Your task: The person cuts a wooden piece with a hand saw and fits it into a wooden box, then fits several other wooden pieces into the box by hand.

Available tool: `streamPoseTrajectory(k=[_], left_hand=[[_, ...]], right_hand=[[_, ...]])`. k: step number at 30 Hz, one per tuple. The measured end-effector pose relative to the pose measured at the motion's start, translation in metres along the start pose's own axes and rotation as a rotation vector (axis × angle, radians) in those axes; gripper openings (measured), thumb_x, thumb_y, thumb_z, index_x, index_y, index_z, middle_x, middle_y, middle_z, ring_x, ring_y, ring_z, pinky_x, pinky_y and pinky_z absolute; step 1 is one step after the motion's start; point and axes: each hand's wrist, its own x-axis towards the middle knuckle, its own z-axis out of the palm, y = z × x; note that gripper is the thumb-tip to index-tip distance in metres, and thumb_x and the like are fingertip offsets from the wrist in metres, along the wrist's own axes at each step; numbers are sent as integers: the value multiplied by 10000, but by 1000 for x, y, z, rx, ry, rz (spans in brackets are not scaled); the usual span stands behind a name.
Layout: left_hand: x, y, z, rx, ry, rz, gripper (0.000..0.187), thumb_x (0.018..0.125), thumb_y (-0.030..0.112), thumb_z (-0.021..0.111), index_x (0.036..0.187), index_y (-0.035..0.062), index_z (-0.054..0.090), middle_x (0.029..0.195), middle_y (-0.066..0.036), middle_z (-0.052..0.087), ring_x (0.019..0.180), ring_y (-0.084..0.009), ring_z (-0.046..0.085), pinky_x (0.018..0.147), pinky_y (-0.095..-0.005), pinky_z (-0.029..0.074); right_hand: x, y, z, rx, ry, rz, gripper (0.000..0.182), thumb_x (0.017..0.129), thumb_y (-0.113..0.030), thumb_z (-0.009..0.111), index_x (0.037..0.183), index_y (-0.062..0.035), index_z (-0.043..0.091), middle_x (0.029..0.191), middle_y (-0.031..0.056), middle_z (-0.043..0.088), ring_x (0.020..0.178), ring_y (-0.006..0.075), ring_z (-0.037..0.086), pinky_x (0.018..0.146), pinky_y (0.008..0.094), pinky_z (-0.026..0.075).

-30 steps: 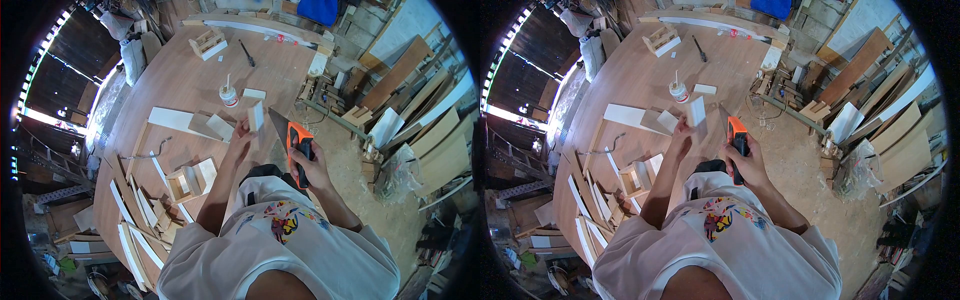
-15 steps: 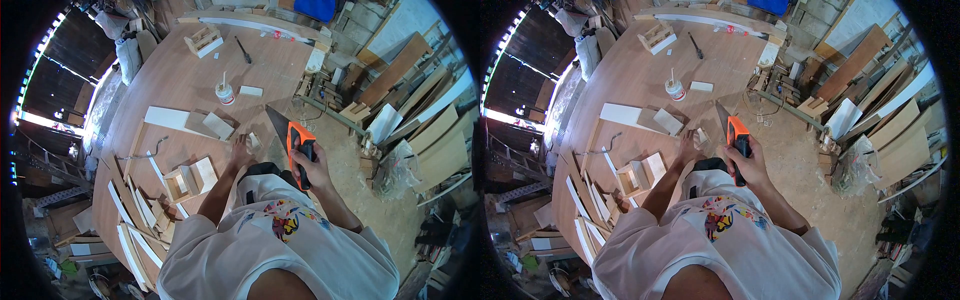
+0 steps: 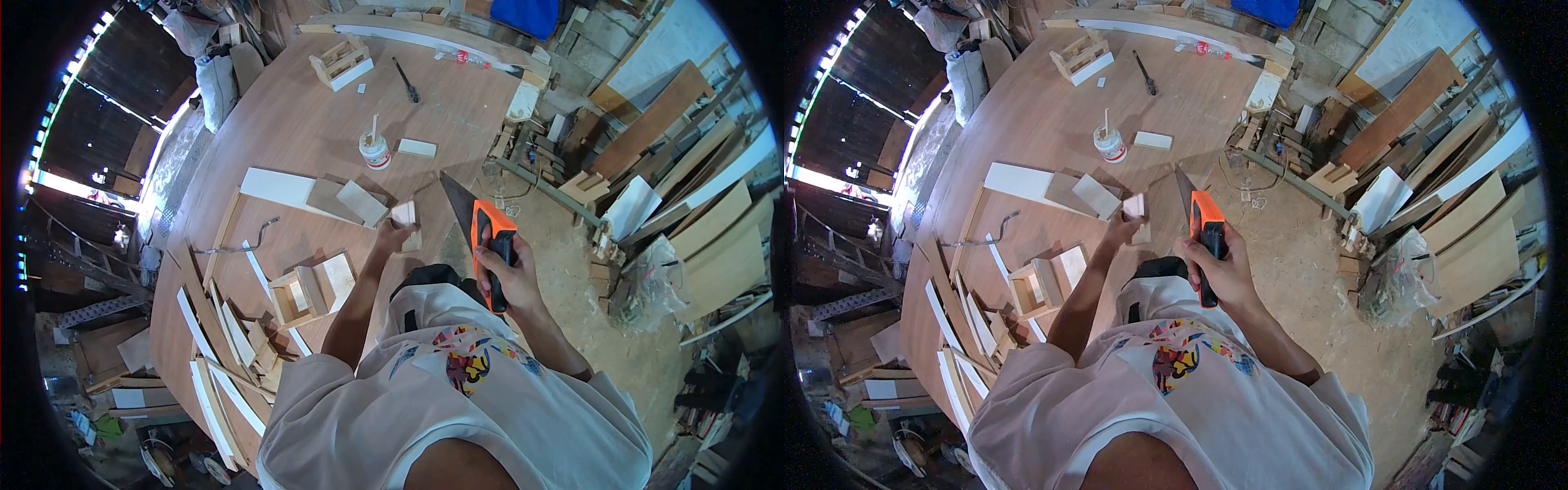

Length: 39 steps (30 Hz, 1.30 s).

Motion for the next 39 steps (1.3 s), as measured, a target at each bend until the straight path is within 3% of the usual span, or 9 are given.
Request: streamPoseTrajectory(k=[3, 7, 8, 11, 15, 20, 26, 28, 39], left_hand=[[-8, 20, -18, -327, -89, -123, 449, 767, 349, 705, 1029, 8, 578, 775, -35, 593, 683, -124, 587, 550, -306, 463], [-36, 76, -20, -720, -55, -81, 444, 855, 394, 616, 1092, 26, 537, 922, -40, 596, 724, -128, 588, 626, -270, 495], [-39, 80, -26, -822, -138, -66, 469, 892, 377, 582, 1165, 7, 494, 999, -54, 604, 856, -151, 620, 708, -301, 523], [-52, 108, -35, -978, -161, -56, 437, 922, 365, 533, 1196, 27, 483, 1051, -61, 594, 974, -165, 593, 815, -326, 502], [-60, 136, -38, -982, -112, -43, 398, 949, 334, 487, 1209, 33, 468, 1085, -74, 580, 1050, -172, 558, 871, -327, 471], [-53, 139, -38, -699, 112, 246, 328, 949, 248, 504, 1161, 0, 468, 1086, -85, 577, 999, -173, 573, 842, -312, 469], [-65, 156, -40, -787, 97, 160, 286, 941, 220, 522, 1141, 20, 481, 1080, -86, 570, 989, -176, 577, 849, -320, 471], [-65, 155, -39, -797, 86, 164, 285, 940, 219, 523, 1143, 24, 480, 1084, -86, 568, 993, -178, 577, 851, -324, 473], [-67, 157, -39, -892, 44, 134, 295, 937, 197, 523, 1170, 26, 463, 1114, -84, 554, 1035, -193, 570, 876, -345, 483]], right_hand=[[1, 0, 1, 12, -4, -2, 175, 856, -44, 604, 927, -46, 444, 594, 22, 487, 420, 99, 465, 378, 254, 390], [1, 3, 2, 15, -17, -6, 186, 859, -5, 575, 983, -65, 451, 597, 20, 471, 409, 108, 466, 371, 251, 379], [2, 3, 2, 15, -19, -9, 186, 859, -5, 575, 983, -65, 451, 597, 20, 471, 409, 108, 466, 371, 251, 379], [1, 4, 0, 7, -24, -5, 188, 857, -5, 575, 983, -66, 450, 602, 25, 475, 408, 110, 465, 369, 252, 377], [0, 4, 0, 21, -2, 9, 192, 849, -5, 586, 979, -70, 461, 611, 27, 483, 408, 112, 459, 367, 255, 374], [0, 7, -2, 24, 29, 20, 199, 843, -4, 597, 979, -76, 471, 614, 28, 485, 405, 113, 452, 365, 258, 368], [-2, 11, -3, 31, -4, 10, 216, 848, -44, 620, 971, -66, 444, 714, 33, 541, 421, 89, 468, 376, 248, 389], [-2, 10, -1, 20, 24, 12, 198, 853, 4, 579, 992, -78, 464, 608, 32, 482, 400, 113, 452, 362, 262, 370], [-3, 11, -2, 12, 18, 15, 210, 855, -5, 583, 1003, -78, 453, 596, 30, 471, 399, 115, 446, 362, 268, 357]])
